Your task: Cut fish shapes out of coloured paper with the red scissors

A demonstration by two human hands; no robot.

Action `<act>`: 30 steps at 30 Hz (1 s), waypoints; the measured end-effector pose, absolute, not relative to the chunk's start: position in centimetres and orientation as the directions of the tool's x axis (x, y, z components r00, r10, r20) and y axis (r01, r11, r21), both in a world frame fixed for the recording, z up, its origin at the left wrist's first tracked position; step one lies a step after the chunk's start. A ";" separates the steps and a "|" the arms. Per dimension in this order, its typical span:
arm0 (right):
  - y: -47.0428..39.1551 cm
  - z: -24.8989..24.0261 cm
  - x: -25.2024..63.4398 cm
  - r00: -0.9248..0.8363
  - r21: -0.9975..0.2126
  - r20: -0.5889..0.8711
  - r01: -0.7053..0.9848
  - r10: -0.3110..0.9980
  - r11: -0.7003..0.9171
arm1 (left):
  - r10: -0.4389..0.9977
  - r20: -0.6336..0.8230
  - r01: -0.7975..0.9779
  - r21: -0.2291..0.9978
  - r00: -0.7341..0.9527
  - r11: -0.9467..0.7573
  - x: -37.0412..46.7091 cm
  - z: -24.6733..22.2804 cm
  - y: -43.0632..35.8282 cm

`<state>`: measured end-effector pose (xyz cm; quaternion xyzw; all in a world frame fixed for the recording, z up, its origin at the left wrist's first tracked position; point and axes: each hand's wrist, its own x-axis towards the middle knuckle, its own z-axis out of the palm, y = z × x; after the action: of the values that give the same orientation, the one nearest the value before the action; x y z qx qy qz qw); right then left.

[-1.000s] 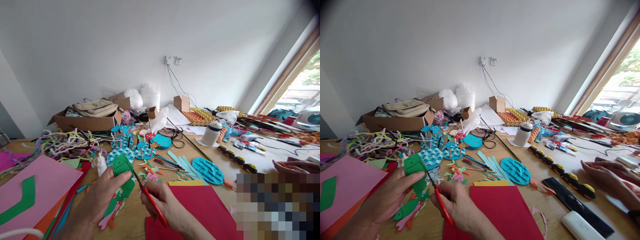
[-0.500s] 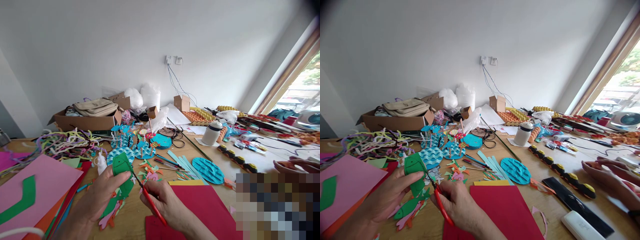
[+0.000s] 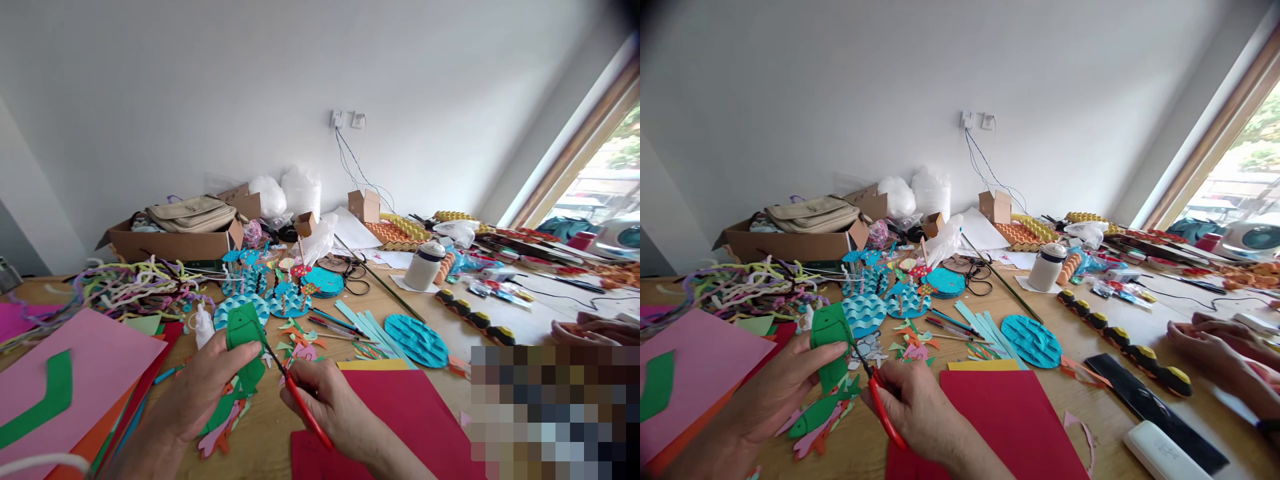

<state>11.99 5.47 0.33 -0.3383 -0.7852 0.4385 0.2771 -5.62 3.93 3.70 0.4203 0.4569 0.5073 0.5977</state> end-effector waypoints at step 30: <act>5.4 -1.7 10.4 -0.609 -0.991 0.012 -0.114 0.793 -0.073 | 0.999 -0.050 -0.270 0.961 0.018 0.053 -4.4 2.6 4.2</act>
<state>10.37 5.40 -1.72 -0.2869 -0.5919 0.6738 0.3367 -4.37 4.19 2.60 0.4168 0.4371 0.5477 0.5790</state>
